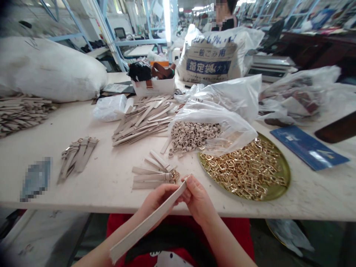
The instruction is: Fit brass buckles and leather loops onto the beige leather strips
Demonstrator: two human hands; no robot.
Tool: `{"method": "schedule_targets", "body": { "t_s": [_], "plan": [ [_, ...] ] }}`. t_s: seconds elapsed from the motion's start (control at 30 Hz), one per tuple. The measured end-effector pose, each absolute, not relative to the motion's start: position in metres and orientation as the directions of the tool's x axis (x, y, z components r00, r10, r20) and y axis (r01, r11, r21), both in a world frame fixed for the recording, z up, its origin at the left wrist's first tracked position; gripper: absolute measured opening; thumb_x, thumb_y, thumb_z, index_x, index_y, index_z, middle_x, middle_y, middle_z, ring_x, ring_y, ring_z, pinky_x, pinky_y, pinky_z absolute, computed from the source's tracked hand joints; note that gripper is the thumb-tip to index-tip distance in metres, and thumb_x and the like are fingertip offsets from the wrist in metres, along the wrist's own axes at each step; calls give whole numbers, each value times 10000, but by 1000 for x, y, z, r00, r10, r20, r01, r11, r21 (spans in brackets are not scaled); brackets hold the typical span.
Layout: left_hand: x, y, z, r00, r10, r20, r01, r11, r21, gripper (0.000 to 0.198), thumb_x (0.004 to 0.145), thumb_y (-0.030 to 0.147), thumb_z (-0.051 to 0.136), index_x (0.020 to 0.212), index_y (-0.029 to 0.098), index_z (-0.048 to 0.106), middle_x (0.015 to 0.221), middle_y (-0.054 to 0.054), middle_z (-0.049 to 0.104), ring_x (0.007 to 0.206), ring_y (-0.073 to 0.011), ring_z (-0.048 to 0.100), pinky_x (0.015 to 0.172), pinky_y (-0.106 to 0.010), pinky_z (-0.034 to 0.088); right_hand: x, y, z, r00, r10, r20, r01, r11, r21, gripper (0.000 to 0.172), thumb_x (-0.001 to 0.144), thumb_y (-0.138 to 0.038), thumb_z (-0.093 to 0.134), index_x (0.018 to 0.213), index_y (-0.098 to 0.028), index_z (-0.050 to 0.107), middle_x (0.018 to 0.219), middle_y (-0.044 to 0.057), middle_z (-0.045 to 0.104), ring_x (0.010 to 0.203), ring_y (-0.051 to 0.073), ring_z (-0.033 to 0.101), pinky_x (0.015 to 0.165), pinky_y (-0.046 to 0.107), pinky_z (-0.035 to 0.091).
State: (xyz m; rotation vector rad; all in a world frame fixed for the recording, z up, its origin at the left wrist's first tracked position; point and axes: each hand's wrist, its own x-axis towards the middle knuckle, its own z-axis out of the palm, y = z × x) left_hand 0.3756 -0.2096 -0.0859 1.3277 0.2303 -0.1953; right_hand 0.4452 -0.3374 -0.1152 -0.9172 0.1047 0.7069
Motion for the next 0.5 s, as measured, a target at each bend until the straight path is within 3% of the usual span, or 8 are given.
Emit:
{"method": "schedule_targets", "body": {
  "t_s": [0.07, 0.13, 0.2, 0.27, 0.37, 0.43, 0.5],
  "plan": [
    [375, -199, -81, 885, -257, -389, 463, 389, 796, 367, 752, 333, 580, 1081, 180, 528, 1010, -93, 610, 856, -171, 602, 737, -275, 459, 450, -342, -114, 812, 466, -351, -542, 378, -751, 278, 704, -449, 634, 724, -185, 549, 474, -91, 279, 438, 60, 233, 422, 189, 222],
    [375, -192, -77, 798, -393, -457, 596, 406, 692, 438, 807, 401, 492, 1186, 185, 453, 965, -104, 616, 758, -151, 618, 639, -245, 462, 450, -342, -114, 848, 427, -315, -461, 299, -835, 274, 699, -433, 646, 722, -174, 559, 483, -86, 314, 444, 57, 239, 428, 194, 203],
    [376, -192, -75, 800, -351, -487, 588, 296, 752, 486, 824, 425, 455, 1237, 175, 400, 756, -53, 619, 548, -96, 565, 501, -187, 405, 443, -338, -115, 864, 414, -286, -390, 193, -900, 274, 700, -436, 641, 720, -175, 562, 499, -74, 375, 462, 64, 297, 453, 201, 240],
    [377, -198, -76, 866, -180, -466, 491, 129, 862, 530, 827, 412, 455, 1284, 166, 347, 578, 22, 540, 410, -61, 441, 412, -162, 321, 435, -334, -116, 858, 449, -249, -326, 103, -940, 277, 723, -459, 602, 744, -187, 558, 520, -57, 446, 492, 88, 381, 489, 216, 300],
    [380, -205, -82, 919, -21, -393, 393, 20, 919, 595, 842, 435, 401, 1340, 146, 252, 518, 60, 455, 377, -60, 356, 385, -172, 279, 440, -340, -119, 818, 555, -149, -122, -85, -989, 307, 801, -489, 465, 824, -197, 556, 624, -8, 564, 572, 142, 496, 551, 258, 372],
    [381, -206, -85, 919, -38, -393, 394, 22, 919, 577, 843, 461, 369, 1310, 130, 300, 507, 64, 433, 377, -57, 337, 384, -175, 257, 461, -355, -118, 877, 478, -47, 167, -394, -904, 309, 829, -459, 430, 862, -187, 572, 755, 37, 608, 670, 171, 534, 616, 281, 387],
    [383, -206, -87, 914, -41, -404, 405, 25, 914, 511, 821, 471, 400, 1193, 121, 423, 478, 79, 391, 373, -50, 307, 386, -173, 233, 490, -372, -116, 920, 381, 95, 363, -733, -575, 257, 830, -393, 455, 869, -173, 581, 838, 76, 617, 763, 201, 551, 689, 304, 382]
  ]
}}
